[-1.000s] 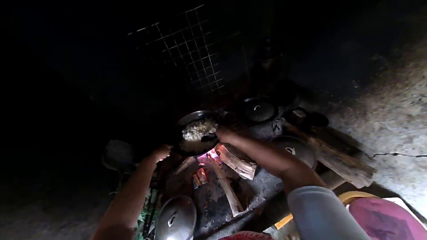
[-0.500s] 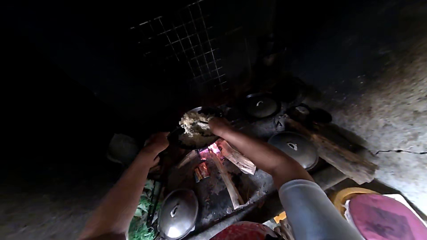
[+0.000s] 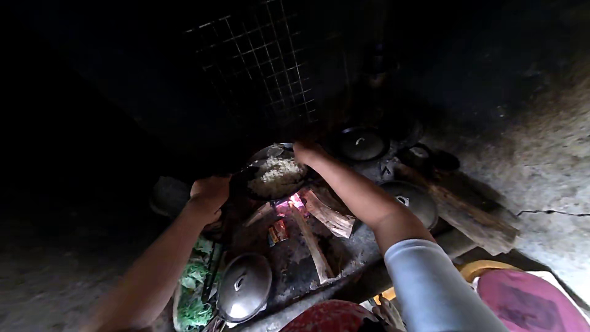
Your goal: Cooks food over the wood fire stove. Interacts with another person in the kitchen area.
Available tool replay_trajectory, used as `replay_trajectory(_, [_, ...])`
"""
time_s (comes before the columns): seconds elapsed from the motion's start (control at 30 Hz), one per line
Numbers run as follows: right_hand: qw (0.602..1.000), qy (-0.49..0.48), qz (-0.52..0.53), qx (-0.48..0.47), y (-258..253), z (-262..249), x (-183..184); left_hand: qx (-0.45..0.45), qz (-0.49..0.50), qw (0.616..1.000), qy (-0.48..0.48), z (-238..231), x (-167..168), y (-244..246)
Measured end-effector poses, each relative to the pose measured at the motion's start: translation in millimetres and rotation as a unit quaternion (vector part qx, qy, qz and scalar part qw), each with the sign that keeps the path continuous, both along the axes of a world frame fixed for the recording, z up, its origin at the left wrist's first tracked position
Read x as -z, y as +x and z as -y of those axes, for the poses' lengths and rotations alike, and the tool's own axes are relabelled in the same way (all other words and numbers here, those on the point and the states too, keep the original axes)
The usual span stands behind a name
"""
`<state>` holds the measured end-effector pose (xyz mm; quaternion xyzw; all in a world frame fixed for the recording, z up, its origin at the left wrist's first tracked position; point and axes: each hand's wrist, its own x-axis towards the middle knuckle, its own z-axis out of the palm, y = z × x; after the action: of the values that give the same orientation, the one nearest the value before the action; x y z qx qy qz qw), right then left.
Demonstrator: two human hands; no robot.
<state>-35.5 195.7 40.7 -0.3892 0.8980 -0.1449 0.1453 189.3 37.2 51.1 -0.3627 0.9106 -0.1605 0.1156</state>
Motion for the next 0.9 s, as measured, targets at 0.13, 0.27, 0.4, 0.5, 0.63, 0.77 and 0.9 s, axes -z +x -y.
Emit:
replay_trajectory(0.13, [0.999,-0.022,-0.002,0.049,-14,7,30,0.019,0.063,0.998,0.004,-4,-16,21])
replay_trajectory(0.27, [1.000,-0.004,-0.005,0.025,-14,10,62,0.048,0.112,0.992,0.010,-13,-2,39])
replay_trajectory(0.4, [1.000,0.016,-0.016,0.014,-9,23,72,0.048,0.091,0.994,0.021,-20,33,38])
replay_trajectory(0.5, [0.999,0.035,0.000,0.016,-9,29,73,0.020,0.053,0.998,0.034,-27,58,17])
replay_trajectory(0.63, [0.999,0.032,0.028,0.027,-3,19,78,-0.037,0.014,0.992,0.117,-35,89,-23])
replay_trajectory(0.77, [0.997,0.062,0.024,0.034,16,0,56,-0.023,-0.085,0.969,0.230,3,88,-34])
replay_trajectory(0.9, [0.999,0.050,-0.020,-0.004,21,-18,36,-0.022,-0.105,0.974,0.198,20,26,-11])
